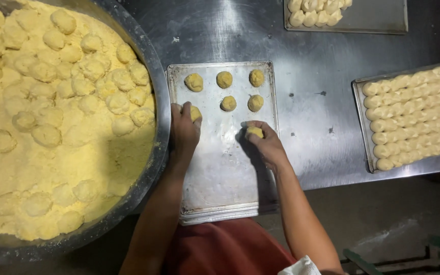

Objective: The baker rolls dough into small balls, coats them in a yellow cornmeal-like powder, and arranges them in rows on baking trays.

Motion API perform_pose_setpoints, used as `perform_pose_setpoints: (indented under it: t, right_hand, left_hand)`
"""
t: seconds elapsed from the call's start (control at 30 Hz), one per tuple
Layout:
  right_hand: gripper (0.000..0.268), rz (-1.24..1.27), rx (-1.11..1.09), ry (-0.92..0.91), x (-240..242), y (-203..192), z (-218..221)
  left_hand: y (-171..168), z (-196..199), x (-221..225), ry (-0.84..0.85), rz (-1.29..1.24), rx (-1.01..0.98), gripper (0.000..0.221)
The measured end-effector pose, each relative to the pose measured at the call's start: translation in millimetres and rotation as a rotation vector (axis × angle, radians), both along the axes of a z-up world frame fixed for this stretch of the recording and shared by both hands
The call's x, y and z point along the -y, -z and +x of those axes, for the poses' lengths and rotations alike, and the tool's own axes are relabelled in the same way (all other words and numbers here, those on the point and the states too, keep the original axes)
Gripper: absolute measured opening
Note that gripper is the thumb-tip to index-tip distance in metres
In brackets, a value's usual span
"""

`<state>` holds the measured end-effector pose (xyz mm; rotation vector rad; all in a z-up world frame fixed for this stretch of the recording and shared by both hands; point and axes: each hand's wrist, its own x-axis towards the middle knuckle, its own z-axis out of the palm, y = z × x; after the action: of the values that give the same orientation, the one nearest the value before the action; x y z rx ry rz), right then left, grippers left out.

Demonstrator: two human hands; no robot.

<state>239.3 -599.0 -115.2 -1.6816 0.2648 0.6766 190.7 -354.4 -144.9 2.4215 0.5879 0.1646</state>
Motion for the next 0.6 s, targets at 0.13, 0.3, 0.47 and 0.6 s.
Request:
perform_pose_setpoints:
  t: [0.13,0.3,0.47,0.6]
  right_hand:
    - [0.047,0.065,0.044,-0.051,-10,-2,-23]
    - [0.049,-0.179,0.396,-0.178,-40,4,-47]
    - [0.050,-0.359,0.723,-0.298,-88,8,-62]
    - [0.050,-0.423,0.985,-0.361,-129,13,-60]
  left_hand:
    - [-6,13,-3,0.026,-0.060,0.064,0.055]
    - [-22,9,-8,0.081,-0.055,0.063,0.065]
    - [-8,-57,10,-0.028,-0.223,0.272,0.058]
    - [-25,-139,16,-0.035,-0.336,0.269,0.043]
